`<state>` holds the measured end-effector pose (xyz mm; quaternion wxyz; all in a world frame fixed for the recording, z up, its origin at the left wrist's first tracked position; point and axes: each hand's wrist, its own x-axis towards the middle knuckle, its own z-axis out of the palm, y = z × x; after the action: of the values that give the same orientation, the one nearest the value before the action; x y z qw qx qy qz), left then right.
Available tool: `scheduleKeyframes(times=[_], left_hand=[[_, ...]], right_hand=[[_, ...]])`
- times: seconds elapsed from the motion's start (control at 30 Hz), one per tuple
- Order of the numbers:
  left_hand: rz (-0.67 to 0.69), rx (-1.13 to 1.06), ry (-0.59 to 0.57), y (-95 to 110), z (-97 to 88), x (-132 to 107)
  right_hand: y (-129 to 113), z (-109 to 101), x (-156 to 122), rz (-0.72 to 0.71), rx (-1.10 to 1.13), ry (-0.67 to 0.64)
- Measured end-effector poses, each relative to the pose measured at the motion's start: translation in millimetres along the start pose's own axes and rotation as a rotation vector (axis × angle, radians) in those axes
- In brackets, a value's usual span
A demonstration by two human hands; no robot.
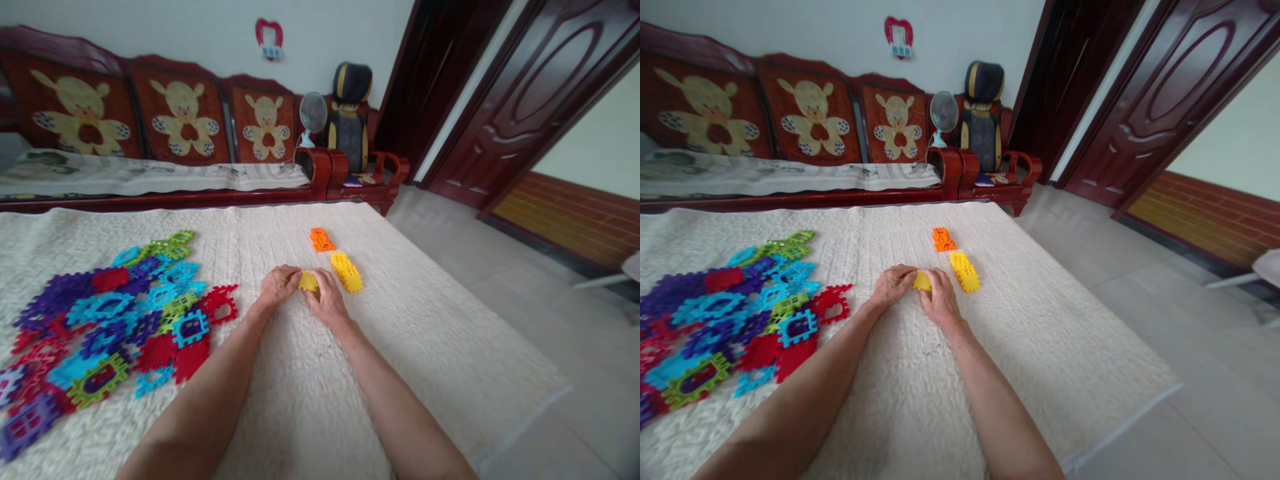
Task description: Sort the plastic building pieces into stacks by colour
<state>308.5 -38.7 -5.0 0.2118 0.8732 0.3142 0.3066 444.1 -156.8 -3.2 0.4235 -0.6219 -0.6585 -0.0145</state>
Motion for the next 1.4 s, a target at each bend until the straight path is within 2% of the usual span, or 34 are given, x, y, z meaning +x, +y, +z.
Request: scheduleKeyframes(times=[0.1, 0.2, 0.33, 0.47, 0.73, 0.87, 0.97, 1.03, 1.13, 1.23, 1.4], left_hand=[[0.016, -0.124, -0.051, 1.3, -1.3, -0.7], [-0.024, -0.325, -0.047, -1.3, 1.2, -1.4], [-0.009, -0.542, -0.010, -4.0, 7.2, -1.3], [0.073, -0.584, -0.050, -2.1, 8.8, -1.0], [0.172, -0.549, -0.138, 10.7, 5.8, -3.2], [0.079, -0.631, -0.145, 7.7, 10.8, -5.2], [-0.044, -0.713, -0.060, 0.6, 16.1, -5.5], [-0.092, -0.734, -0.022, -2.9, 19.0, -5.5], [-0.128, -0.742, 0.003, -4.5, 21.8, -5.8], [-0.145, -0.747, 0.024, -5.2, 23.9, -5.1], [-0.176, -0.679, 0.036, -3.9, 26.0, -1.4]], right_hand=[[3.8, 1.9, -0.2, -0.021, 0.066, 0.039], [7.7, 5.7, 0.4, -0.017, 0.096, 0.095], [10.5, 11.8, 0.9, 0.114, 0.176, 0.180], [10.9, 14.8, 2.3, 0.253, 0.234, 0.222], [9.4, 17.0, 4.8, 0.284, 0.181, 0.257], [3.7, 1.6, 7.2, 0.215, 0.109, 0.327], [8.5, -22.6, 4.2, 0.154, -0.030, 0.457], [18.4, -37.7, -2.2, 0.182, -0.136, 0.517], [36.2, -48.3, -14.4, 0.317, -0.252, 0.485], [46.9, -46.0, -20.9, 0.390, -0.301, 0.406], [39.2, -46.4, -18.9, 0.522, -0.406, 0.292]])
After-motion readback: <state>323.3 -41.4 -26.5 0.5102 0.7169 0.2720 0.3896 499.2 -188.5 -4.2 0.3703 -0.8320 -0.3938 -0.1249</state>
